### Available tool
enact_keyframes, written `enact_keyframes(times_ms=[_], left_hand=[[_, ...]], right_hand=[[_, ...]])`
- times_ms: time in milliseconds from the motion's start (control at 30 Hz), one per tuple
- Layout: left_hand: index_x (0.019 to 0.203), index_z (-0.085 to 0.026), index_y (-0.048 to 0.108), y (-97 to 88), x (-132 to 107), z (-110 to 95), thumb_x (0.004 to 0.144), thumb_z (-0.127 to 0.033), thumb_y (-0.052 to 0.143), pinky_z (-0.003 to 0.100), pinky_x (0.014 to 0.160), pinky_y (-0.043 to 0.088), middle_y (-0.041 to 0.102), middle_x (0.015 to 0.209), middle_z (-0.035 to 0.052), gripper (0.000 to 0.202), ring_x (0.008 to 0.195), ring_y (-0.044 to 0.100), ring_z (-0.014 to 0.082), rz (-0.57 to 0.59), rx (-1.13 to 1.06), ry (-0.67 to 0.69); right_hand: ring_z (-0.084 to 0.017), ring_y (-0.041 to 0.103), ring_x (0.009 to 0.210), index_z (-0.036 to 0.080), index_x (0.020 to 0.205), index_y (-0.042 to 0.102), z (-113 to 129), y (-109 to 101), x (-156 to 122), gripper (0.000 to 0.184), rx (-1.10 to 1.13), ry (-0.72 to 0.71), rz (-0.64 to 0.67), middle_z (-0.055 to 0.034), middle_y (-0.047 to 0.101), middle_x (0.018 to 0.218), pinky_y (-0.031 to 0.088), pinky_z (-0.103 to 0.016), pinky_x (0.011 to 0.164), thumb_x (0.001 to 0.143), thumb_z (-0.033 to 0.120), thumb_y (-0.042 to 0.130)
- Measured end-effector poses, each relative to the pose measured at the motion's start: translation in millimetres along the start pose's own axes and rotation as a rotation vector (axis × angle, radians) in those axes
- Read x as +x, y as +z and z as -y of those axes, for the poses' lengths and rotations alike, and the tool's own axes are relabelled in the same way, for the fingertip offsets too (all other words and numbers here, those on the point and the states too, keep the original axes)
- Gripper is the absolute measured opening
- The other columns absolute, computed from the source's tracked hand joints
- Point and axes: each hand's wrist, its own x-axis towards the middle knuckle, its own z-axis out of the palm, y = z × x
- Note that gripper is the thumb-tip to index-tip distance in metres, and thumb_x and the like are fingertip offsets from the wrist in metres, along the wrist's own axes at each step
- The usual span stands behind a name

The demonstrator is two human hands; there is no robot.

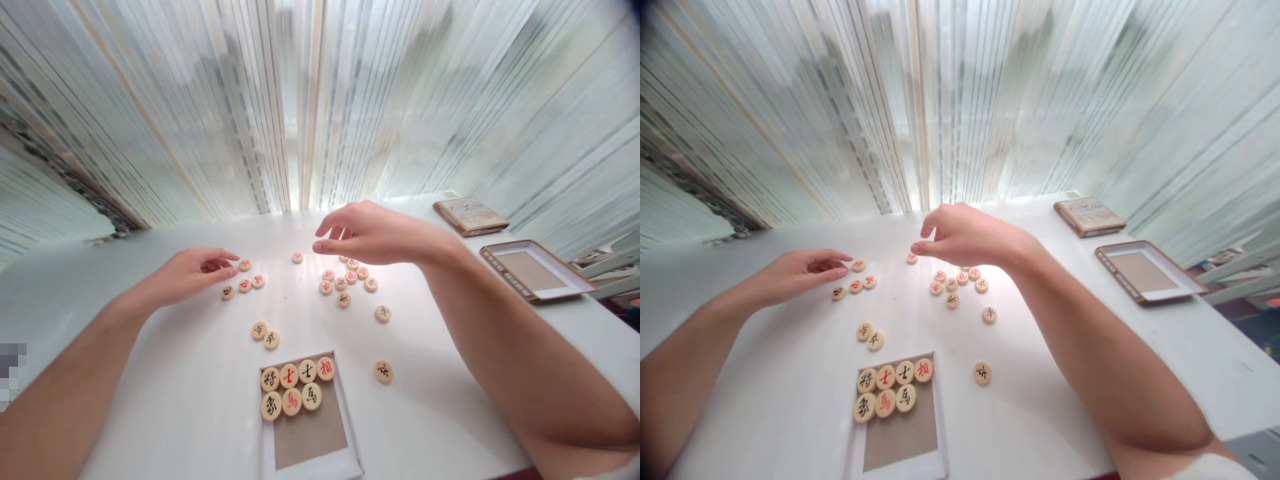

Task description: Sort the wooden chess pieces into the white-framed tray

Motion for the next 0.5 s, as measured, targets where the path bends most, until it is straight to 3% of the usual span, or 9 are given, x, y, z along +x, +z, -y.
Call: enact_keyframes(times_ms=[133,233,500], left_hand=[[0.121,-0.031,0.082,-1.5,-3,-6,0.089,-0.069,0.070,0.035,0.085,0.061,0.084,0.108,0.0059,0.051,0.098,0.079,0.0309,0.007,0.029,0.007],[0.123,-0.033,0.081,-1.7,-6,-9,0.087,-0.069,0.069,0.034,0.088,0.060,0.083,0.114,0.0066,0.053,0.104,0.078,0.0316,0.023,0.033,-0.027],[0.121,-0.034,0.082,-2.0,-6,-15,0.085,-0.072,0.068,0.035,0.086,0.060,0.083,0.114,0.0079,0.055,0.103,0.077,0.0331,0.019,0.036,-0.056]], right_hand=[[-0.025,0.073,0.094,0.018,0.116,0.079,-11,-7,3,0.036,-0.067,0.133,-0.140,-0.0128,0.079,0.109,0.053,-0.033,0.072,0.100,0.047,0.066],[-0.025,0.072,0.096,0.019,0.113,0.079,-23,-5,8,0.034,-0.110,0.200,-0.151,-0.0125,0.078,0.111,0.052,-0.032,0.071,0.098,0.047,0.068],[-0.022,0.066,0.071,0.017,0.085,0.074,-37,8,19,0.017,-0.247,0.280,0.069,-0.0102,0.075,0.090,0.043,-0.033,0.056,0.088,0.034,0.077]])
